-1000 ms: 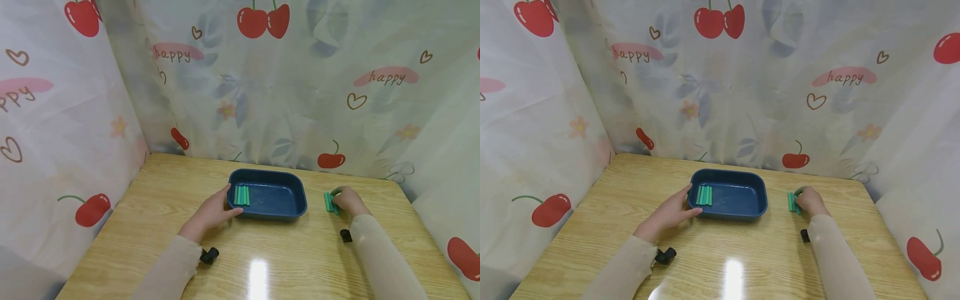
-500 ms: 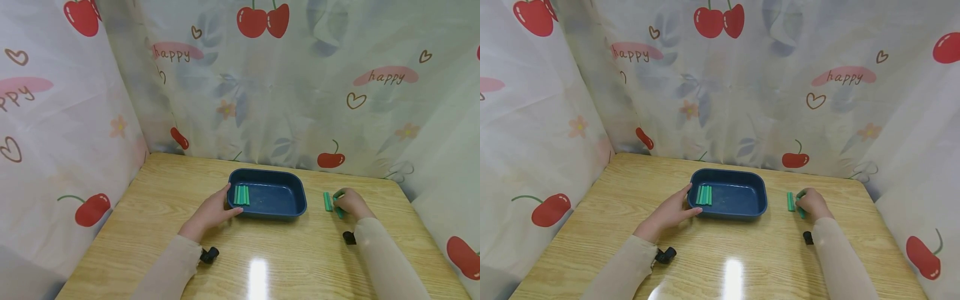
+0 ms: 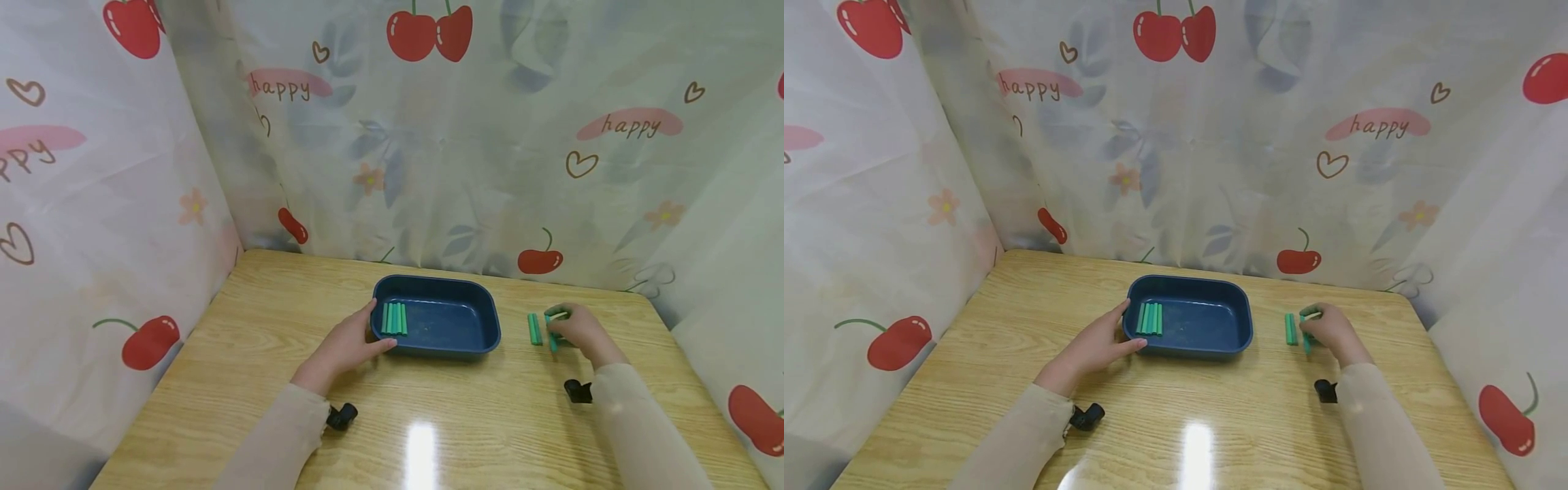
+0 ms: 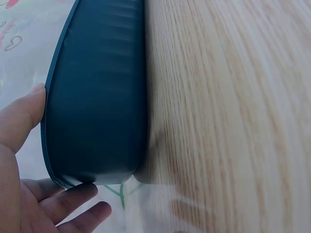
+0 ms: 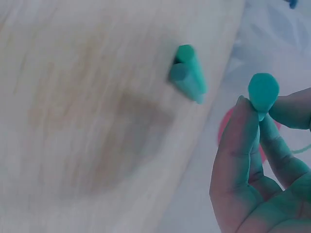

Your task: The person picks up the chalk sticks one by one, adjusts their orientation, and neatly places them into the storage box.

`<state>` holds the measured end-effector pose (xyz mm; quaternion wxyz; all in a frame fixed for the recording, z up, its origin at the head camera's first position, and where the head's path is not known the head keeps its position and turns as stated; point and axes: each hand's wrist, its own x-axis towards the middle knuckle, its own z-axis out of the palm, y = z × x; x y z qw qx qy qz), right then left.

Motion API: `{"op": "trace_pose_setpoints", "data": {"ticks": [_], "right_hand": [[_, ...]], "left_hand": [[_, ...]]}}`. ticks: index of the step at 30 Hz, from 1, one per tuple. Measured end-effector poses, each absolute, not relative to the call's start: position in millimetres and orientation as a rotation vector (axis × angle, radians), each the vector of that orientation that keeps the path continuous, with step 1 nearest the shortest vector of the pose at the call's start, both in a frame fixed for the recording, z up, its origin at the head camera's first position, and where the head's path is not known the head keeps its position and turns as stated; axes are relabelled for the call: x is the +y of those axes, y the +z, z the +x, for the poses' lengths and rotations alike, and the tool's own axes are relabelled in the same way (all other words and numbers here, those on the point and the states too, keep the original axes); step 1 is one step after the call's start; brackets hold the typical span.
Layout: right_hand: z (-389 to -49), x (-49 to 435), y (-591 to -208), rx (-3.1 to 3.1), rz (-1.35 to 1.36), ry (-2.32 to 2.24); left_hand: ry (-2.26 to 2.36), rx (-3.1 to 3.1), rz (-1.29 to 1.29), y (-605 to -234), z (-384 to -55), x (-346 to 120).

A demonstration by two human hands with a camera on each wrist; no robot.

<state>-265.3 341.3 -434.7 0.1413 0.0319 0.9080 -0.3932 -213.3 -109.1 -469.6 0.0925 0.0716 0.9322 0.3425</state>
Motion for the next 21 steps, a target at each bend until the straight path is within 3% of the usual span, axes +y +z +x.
{"op": "trace_pose_setpoints", "data": {"ticks": [21], "right_hand": [[-251, 313, -394, 2.554, 0.029, -1.4]], "left_hand": [[1.027, 2.771, 0.224, -469, -212, -109]]}}
